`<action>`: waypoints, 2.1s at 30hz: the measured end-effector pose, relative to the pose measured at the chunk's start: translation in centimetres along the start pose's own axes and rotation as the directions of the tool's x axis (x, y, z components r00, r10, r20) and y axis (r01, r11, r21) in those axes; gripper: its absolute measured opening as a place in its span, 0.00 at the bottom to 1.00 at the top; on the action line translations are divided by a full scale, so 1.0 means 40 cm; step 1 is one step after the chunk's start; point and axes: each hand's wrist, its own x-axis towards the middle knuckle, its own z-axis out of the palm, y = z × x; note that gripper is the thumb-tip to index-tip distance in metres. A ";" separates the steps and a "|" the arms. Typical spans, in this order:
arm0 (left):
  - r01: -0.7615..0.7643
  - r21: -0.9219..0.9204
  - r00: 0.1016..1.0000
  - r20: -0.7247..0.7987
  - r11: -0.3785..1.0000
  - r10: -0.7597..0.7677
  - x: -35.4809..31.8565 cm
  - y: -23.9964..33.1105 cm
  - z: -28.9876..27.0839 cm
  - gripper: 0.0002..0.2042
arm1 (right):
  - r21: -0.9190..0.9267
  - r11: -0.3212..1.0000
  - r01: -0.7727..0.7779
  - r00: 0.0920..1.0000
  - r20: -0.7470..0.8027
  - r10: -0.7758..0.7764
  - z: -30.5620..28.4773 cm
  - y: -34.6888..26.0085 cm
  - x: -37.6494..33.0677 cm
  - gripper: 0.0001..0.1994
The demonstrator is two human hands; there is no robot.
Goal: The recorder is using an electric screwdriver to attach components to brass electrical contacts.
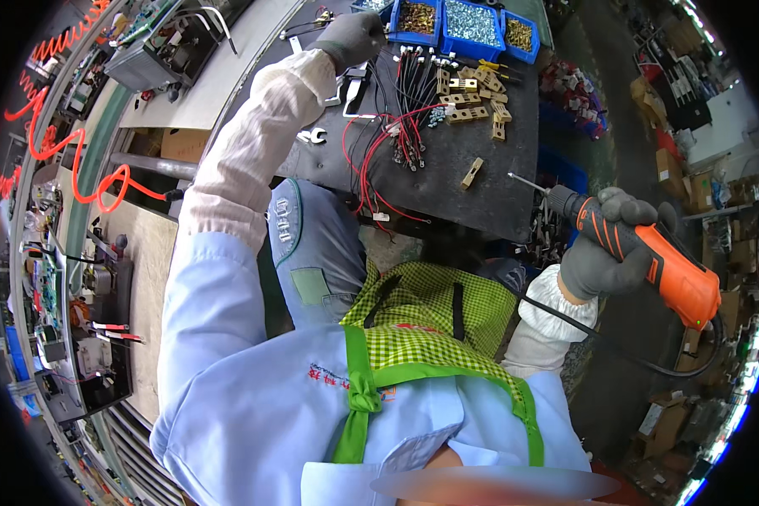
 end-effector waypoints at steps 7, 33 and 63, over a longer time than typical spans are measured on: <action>0.241 -0.896 0.968 0.247 0.373 -0.034 -0.073 0.227 -0.156 0.11 | 0.184 0.979 -0.089 0.996 -0.010 0.092 0.024 -0.004 -0.002 0.30; 0.235 -0.971 0.914 0.234 0.038 0.331 -0.184 0.540 -0.056 0.17 | 0.131 0.819 -0.558 0.776 0.431 0.460 0.045 0.051 0.019 0.32; 0.350 -0.805 0.931 0.240 -0.479 0.276 -0.133 0.571 -0.109 0.19 | -0.108 0.792 -0.601 0.684 0.443 0.580 0.068 0.022 0.018 0.38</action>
